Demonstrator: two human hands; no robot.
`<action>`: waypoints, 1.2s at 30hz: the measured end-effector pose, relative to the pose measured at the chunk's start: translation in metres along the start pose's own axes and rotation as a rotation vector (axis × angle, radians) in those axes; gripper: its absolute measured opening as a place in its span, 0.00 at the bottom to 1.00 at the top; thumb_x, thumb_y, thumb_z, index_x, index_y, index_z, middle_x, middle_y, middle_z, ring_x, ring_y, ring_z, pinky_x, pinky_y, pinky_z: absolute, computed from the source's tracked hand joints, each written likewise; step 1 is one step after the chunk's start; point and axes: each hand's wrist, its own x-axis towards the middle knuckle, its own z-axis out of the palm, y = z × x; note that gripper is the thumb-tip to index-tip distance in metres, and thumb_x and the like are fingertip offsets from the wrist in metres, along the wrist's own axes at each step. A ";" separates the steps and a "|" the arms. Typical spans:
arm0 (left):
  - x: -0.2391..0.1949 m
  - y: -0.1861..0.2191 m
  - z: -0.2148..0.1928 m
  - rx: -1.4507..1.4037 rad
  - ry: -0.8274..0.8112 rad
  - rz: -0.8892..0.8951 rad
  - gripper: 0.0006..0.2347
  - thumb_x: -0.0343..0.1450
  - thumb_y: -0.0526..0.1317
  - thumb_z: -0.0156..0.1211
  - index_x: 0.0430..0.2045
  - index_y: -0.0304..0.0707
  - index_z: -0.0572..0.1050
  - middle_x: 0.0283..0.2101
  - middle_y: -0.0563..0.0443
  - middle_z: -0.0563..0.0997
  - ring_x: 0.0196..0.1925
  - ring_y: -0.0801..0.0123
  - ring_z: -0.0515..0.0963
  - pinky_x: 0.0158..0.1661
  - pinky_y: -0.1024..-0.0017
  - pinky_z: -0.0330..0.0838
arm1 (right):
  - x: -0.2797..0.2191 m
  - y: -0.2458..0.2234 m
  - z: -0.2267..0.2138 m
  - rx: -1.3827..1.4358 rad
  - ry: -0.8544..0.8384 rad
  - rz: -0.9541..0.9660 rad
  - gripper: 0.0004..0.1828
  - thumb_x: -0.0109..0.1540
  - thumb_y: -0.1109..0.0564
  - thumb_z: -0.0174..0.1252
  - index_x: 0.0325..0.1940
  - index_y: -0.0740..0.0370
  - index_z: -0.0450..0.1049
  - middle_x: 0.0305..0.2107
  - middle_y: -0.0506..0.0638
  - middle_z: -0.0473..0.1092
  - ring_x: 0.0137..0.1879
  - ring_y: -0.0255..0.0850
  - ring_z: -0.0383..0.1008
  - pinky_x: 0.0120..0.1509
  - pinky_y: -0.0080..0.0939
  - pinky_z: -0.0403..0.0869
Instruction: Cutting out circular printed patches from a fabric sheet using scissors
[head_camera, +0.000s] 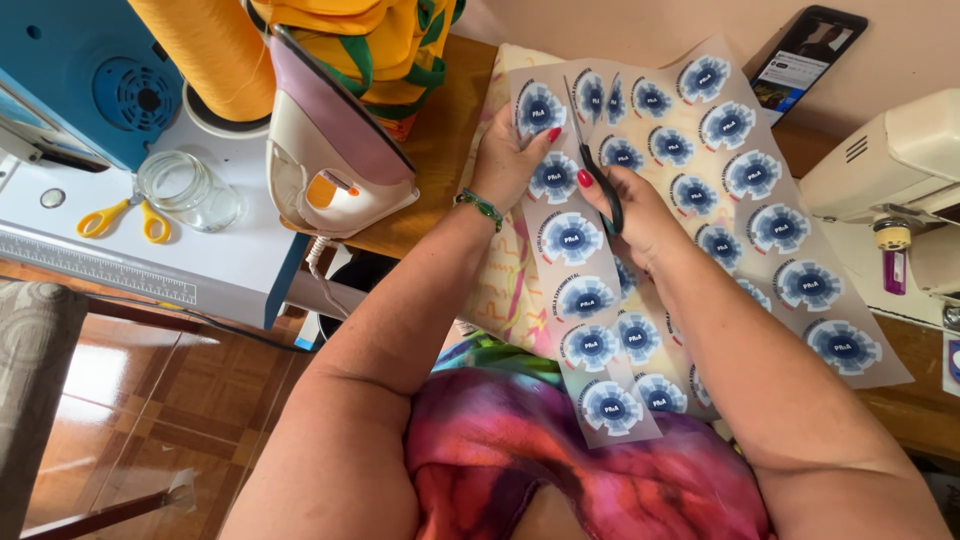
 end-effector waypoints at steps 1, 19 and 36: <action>0.000 -0.001 0.000 0.001 -0.001 0.002 0.13 0.68 0.31 0.67 0.46 0.37 0.75 0.46 0.49 0.85 0.48 0.72 0.83 0.53 0.75 0.78 | 0.003 0.000 0.000 0.002 0.000 -0.002 0.24 0.60 0.42 0.63 0.54 0.55 0.76 0.45 0.46 0.77 0.53 0.36 0.75 0.62 0.34 0.71; 0.002 -0.003 0.002 0.081 -0.046 -0.114 0.19 0.68 0.37 0.75 0.51 0.36 0.73 0.46 0.44 0.85 0.52 0.67 0.82 0.56 0.63 0.77 | 0.020 0.002 0.007 0.113 0.015 -0.346 0.19 0.63 0.41 0.71 0.33 0.56 0.75 0.17 0.39 0.63 0.25 0.25 0.65 0.28 0.20 0.64; -0.006 -0.007 0.002 -0.103 -0.163 -0.125 0.24 0.65 0.32 0.79 0.52 0.37 0.72 0.48 0.48 0.84 0.52 0.72 0.80 0.54 0.67 0.79 | 0.036 0.015 -0.006 0.199 0.058 -0.431 0.17 0.64 0.51 0.72 0.38 0.62 0.72 0.17 0.51 0.66 0.18 0.39 0.72 0.15 0.33 0.71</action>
